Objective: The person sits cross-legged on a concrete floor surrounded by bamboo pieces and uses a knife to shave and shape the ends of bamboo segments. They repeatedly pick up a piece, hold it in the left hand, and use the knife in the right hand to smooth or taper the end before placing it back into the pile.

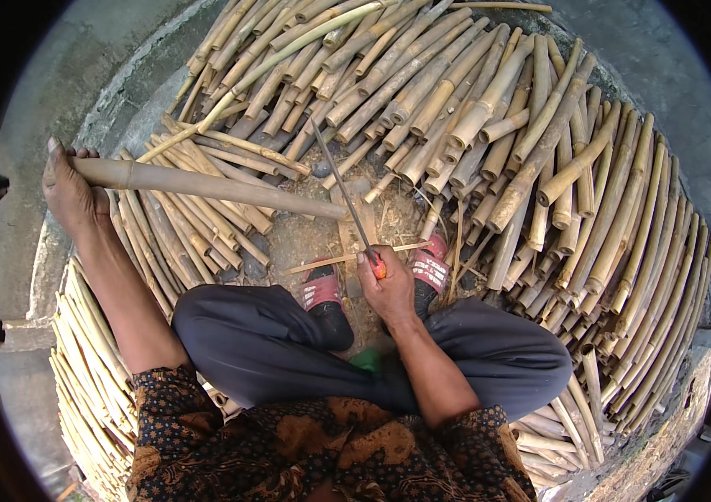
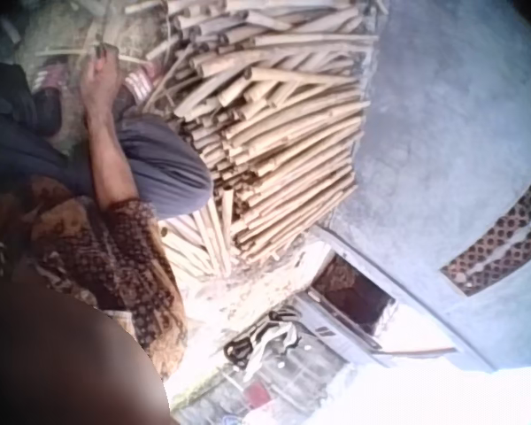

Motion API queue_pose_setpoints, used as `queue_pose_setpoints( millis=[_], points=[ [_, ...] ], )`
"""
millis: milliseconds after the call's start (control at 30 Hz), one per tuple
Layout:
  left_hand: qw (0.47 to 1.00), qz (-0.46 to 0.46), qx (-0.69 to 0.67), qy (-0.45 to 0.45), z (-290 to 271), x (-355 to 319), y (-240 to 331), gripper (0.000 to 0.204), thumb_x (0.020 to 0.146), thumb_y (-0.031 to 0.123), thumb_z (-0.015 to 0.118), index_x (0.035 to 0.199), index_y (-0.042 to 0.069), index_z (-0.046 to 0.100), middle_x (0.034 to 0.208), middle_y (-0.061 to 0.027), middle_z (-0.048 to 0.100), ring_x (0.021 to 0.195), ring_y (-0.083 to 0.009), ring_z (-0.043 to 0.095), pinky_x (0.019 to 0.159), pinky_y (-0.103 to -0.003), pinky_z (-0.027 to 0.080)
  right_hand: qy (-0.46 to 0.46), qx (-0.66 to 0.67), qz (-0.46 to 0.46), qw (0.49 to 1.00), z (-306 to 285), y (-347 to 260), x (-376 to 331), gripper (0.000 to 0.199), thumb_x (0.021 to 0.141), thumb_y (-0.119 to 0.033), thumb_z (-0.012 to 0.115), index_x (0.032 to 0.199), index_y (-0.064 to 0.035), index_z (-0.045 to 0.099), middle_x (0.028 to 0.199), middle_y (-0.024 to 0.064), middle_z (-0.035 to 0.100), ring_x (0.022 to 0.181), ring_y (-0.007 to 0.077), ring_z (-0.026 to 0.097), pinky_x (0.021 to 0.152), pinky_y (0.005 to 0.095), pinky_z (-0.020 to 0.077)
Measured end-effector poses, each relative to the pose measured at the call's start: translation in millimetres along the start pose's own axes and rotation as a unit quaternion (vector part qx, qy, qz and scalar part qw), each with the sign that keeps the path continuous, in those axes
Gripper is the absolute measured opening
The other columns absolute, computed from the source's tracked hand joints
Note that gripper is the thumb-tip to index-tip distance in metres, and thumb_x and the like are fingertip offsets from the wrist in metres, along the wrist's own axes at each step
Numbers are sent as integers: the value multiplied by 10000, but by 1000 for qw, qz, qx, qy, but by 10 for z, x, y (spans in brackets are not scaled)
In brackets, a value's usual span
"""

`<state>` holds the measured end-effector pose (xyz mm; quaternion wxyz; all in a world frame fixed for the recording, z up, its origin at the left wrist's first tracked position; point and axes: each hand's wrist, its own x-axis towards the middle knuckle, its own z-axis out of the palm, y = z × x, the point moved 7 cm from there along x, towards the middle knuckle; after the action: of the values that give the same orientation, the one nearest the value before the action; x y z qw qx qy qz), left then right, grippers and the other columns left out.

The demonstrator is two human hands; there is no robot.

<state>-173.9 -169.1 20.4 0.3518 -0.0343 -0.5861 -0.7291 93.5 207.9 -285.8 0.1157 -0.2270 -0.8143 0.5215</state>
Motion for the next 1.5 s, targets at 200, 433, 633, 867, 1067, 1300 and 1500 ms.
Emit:
queue_pose_setpoints(
  millis=[200,433,633,867,1067,1300,1500],
  points=[
    [999,16,28,-19,202,-115,146,293,984,259,703,870,29,562,768,-76,574,673,-171,606,639,-318,572,-112,-182,139,967,400,691,-35,430,961,-405,614,1020,18,659,938,332,675,941,507,657,809,535,514],
    [997,53,51,-26,219,-209,222,282,986,233,697,913,-8,571,738,-85,572,639,-151,607,588,-289,566,-49,-86,54,994,96,114,-2,334,956,-329,650,1028,-2,648,849,277,688,839,472,679,737,506,532],
    [997,55,56,-11,241,-214,238,279,992,225,689,927,-20,573,694,-76,582,620,-149,606,565,-269,538,-10,-129,-50,990,164,162,-96,248,937,-260,670,1020,-28,642,818,231,695,769,410,708,682,493,546],
    [999,33,29,-1,160,-236,169,249,978,197,695,945,-23,584,709,-94,623,617,-155,612,559,-276,526,-146,-128,219,956,292,543,-55,410,985,-403,599,919,-2,648,779,222,684,747,390,703,653,463,519],
    [998,14,55,12,21,-98,43,237,967,171,691,988,-46,597,744,-116,646,633,-160,617,588,-286,524,26,-17,-75,997,80,152,-131,318,972,-323,652,900,-14,628,766,230,673,781,440,693,671,495,523],
    [993,70,74,57,62,-229,147,214,983,154,656,840,9,587,721,-93,613,601,-171,600,536,-313,537,-120,-180,110,970,311,386,-14,422,964,-399,610,926,20,650,835,267,677,779,462,658,735,486,509],
    [994,48,87,-46,64,-91,69,251,962,158,677,1019,-56,560,748,-107,629,663,-153,623,574,-267,516,2,17,-103,995,-50,-298,-91,232,944,-241,695,991,-28,613,726,204,654,778,417,698,678,489,537]
  ],
)
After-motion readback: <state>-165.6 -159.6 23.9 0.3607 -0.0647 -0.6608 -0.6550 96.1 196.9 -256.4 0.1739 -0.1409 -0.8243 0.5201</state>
